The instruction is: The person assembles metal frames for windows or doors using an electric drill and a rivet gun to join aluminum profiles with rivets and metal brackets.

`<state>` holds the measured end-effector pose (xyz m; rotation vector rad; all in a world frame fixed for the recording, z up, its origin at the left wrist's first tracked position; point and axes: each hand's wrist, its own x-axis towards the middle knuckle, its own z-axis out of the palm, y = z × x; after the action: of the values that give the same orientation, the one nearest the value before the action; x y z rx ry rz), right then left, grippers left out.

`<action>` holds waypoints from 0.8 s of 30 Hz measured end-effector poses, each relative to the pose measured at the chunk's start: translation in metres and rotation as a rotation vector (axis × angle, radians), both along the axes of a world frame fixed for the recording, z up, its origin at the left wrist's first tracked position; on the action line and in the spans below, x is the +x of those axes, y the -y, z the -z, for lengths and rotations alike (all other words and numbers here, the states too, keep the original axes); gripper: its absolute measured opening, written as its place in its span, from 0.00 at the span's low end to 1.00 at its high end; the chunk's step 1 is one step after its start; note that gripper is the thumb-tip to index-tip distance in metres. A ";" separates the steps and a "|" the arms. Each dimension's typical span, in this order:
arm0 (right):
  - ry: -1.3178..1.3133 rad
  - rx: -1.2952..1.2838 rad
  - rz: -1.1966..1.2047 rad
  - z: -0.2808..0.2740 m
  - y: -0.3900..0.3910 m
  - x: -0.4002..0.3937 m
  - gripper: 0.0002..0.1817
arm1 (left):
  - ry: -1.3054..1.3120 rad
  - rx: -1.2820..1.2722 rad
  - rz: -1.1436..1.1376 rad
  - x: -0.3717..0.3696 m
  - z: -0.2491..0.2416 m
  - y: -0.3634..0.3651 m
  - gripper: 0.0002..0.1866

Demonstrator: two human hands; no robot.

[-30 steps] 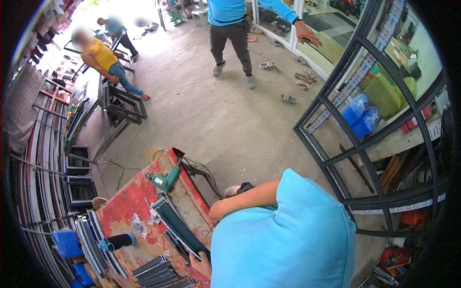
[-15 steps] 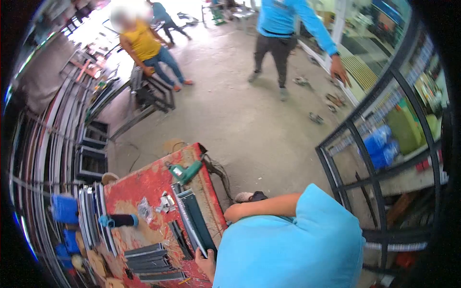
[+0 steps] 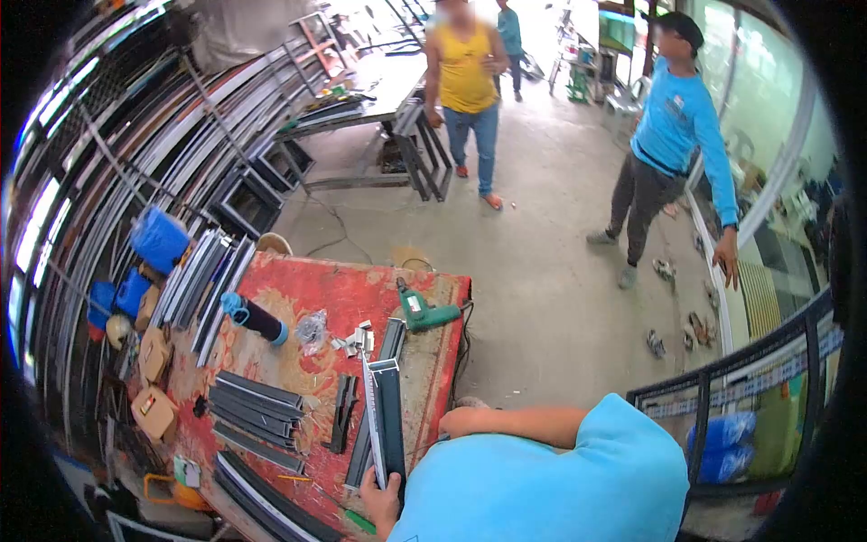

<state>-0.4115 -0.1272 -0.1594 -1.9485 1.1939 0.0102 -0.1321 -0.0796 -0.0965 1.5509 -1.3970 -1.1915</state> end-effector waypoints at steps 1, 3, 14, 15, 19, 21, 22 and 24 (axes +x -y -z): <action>-0.018 -0.005 -0.025 0.009 0.000 0.002 0.21 | -0.015 -0.025 -0.019 -0.002 -0.001 -0.002 0.29; 0.012 -0.056 -0.017 0.013 0.002 0.003 0.18 | 0.007 -0.024 -0.037 0.002 0.010 -0.006 0.28; -0.146 -0.043 -0.137 0.030 0.002 0.002 0.17 | 0.156 0.035 0.025 -0.012 -0.022 -0.021 0.27; -0.149 -0.043 -0.145 0.030 0.001 0.000 0.17 | 0.043 -0.083 -0.050 -0.012 -0.014 -0.020 0.24; -0.093 -0.051 -0.098 0.026 -0.004 -0.004 0.16 | -0.062 -0.063 -0.086 -0.011 -0.009 -0.016 0.25; -0.108 -0.008 -0.079 0.023 -0.007 -0.006 0.16 | 0.029 -0.034 -0.055 -0.010 -0.019 -0.013 0.24; -0.099 -0.025 -0.076 0.023 -0.009 -0.007 0.16 | 0.008 -0.071 -0.093 -0.010 -0.013 -0.013 0.22; -0.097 -0.048 -0.075 0.008 -0.011 -0.010 0.15 | -0.017 -0.077 -0.136 -0.004 0.003 -0.010 0.24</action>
<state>-0.4214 -0.1162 -0.1673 -2.0540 1.1929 0.1180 -0.1360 -0.0692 -0.0992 1.5520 -1.2893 -1.0548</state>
